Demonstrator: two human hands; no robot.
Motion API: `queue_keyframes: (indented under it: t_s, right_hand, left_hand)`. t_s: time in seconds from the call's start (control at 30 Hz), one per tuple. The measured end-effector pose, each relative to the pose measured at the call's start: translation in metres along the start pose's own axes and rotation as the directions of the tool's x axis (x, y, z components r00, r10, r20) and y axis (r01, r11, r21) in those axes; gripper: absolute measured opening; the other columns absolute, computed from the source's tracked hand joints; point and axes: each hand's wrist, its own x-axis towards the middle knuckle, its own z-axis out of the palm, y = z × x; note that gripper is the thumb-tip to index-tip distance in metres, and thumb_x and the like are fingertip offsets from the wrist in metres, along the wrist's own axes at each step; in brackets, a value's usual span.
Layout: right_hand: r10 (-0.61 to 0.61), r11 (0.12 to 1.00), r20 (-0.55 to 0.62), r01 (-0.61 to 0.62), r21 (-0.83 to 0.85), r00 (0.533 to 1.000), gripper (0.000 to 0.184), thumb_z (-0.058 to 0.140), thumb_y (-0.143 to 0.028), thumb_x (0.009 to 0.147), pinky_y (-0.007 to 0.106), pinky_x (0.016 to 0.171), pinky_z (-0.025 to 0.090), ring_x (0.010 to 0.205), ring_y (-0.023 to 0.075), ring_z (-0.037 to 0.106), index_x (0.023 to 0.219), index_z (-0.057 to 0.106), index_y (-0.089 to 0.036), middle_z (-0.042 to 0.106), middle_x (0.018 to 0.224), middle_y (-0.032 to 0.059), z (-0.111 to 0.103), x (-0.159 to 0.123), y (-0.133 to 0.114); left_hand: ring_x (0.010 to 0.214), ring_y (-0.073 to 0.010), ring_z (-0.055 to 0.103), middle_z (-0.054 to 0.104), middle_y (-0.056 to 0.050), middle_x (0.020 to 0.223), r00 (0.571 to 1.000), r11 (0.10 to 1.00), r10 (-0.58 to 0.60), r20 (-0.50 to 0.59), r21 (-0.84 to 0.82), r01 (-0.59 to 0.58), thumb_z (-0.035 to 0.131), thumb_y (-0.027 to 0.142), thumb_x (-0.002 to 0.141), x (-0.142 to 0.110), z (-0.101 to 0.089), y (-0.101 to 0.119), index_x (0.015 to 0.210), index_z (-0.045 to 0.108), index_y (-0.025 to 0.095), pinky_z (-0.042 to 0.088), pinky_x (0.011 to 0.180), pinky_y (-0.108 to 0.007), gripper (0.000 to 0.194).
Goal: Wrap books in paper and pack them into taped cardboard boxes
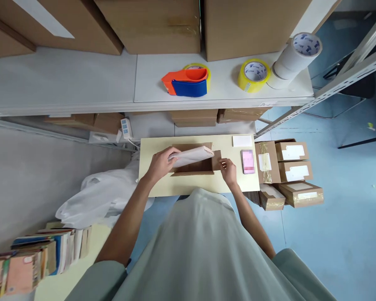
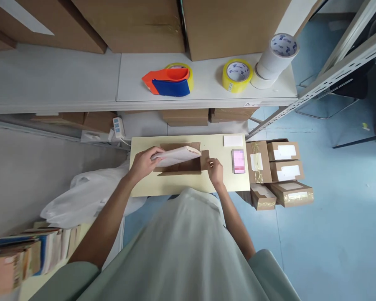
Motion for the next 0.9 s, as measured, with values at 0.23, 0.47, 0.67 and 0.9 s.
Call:
queue_keyframes:
  t_s: [0.23,0.47,0.67,0.9]
  right_hand:
    - [0.008,1.0,-0.011,-0.009,-0.027,1.0,0.019,0.057,-0.029,0.1,0.042,0.089,0.065,0.092,0.0257,0.078,0.105,0.075,-0.022,0.08,0.117,0.0134,-0.002,0.001,0.003]
    - [0.037,0.997,-0.019,-0.038,-0.063,0.999,0.02,0.057,-0.028,0.1,0.04,0.091,0.064,0.092,0.0242,0.077,0.107,0.075,-0.021,0.082,0.121,0.0134,-0.004,0.001,0.002]
    - [0.013,0.995,-0.034,-0.016,-0.095,0.999,0.023,0.056,-0.03,0.101,0.041,0.087,0.064,0.087,0.0247,0.077,0.108,0.076,-0.021,0.081,0.122,0.014,-0.005,-0.003,-0.001]
    - [0.024,0.989,-0.034,-0.029,-0.146,0.999,0.023,0.057,-0.024,0.099,0.042,0.089,0.063,0.089,0.0261,0.078,0.109,0.077,-0.019,0.08,0.118,0.0142,-0.002,-0.003,-0.004]
  left_hand:
    - [0.092,-0.0231,0.074,0.085,-0.004,0.11,0.989,0.999,-0.001,0.149,0.038,-0.005,0.068,0.029,0.089,0.022,0.024,-0.019,0.111,0.076,0.024,0.053,0.089,-0.03,0.023]
    - [0.078,-0.0211,0.068,0.077,-0.001,0.086,0.979,0.999,0.014,0.206,0.047,-0.025,0.073,0.031,0.09,0.036,0.024,-0.031,0.112,0.077,0.023,0.049,0.08,-0.028,0.024]
    - [0.078,-0.0227,0.067,0.077,-0.002,0.086,0.971,0.993,0.066,0.231,0.081,-0.087,0.07,0.024,0.091,0.035,0.028,-0.022,0.112,0.078,0.025,0.046,0.079,-0.03,0.022]
    - [0.092,-0.0266,0.071,0.079,-0.004,0.093,0.952,0.985,0.119,0.282,0.089,-0.149,0.071,0.016,0.091,0.042,0.041,-0.02,0.115,0.078,0.025,0.047,0.086,-0.031,0.027]
